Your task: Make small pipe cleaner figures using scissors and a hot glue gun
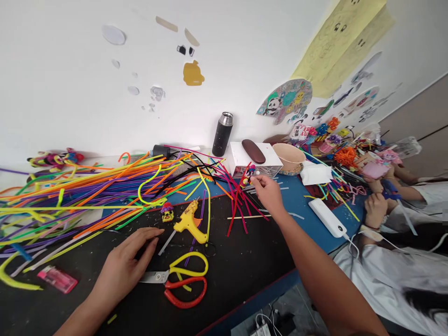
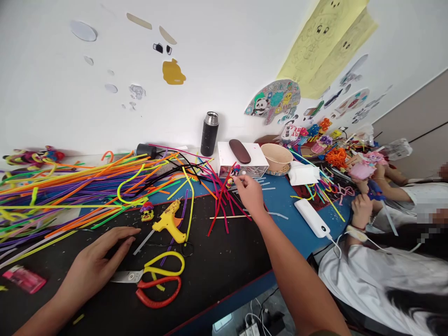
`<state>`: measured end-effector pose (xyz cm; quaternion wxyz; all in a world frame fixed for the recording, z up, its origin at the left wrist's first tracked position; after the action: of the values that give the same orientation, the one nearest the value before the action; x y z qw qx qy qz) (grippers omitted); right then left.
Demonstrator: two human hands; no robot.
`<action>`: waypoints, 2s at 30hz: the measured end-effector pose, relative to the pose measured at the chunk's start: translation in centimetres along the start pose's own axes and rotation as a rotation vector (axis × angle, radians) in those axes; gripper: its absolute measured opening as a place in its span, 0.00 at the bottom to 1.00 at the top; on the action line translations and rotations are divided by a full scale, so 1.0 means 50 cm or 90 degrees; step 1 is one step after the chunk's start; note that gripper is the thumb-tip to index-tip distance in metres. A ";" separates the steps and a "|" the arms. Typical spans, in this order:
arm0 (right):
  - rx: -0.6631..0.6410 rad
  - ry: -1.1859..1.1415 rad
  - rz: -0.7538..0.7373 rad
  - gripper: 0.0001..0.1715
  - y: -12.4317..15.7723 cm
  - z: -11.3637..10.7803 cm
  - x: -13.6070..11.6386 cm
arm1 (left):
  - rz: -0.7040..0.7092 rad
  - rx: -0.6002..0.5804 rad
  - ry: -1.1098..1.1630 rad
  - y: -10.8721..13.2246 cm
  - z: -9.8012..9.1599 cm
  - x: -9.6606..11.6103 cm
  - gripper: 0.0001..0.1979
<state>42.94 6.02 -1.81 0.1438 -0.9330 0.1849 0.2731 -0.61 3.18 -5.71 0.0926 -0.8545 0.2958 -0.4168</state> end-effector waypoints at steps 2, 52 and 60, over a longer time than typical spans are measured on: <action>-0.035 0.028 -0.008 0.27 0.021 0.014 -0.009 | -0.003 0.000 0.009 -0.001 0.000 0.001 0.14; -0.228 0.263 -0.210 0.13 0.114 0.099 -0.169 | 0.002 0.049 0.095 0.003 -0.024 0.018 0.11; -0.193 0.241 -0.194 0.14 0.049 0.122 -0.206 | 0.027 0.096 0.046 -0.004 -0.065 -0.008 0.08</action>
<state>31.08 8.81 -1.37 0.0046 -0.9953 0.0233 0.0937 -3.25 3.85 -3.84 0.1547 -0.8232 0.2845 -0.4664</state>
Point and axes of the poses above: each hand's wrist, its own y-axis away from the middle knuckle, its own z-axis out of the palm, x = y × z, the point moved 8 cm from there along -y, towards the middle knuckle, and after that the axes turned 6 degrees about y, right-handed, at the moved point
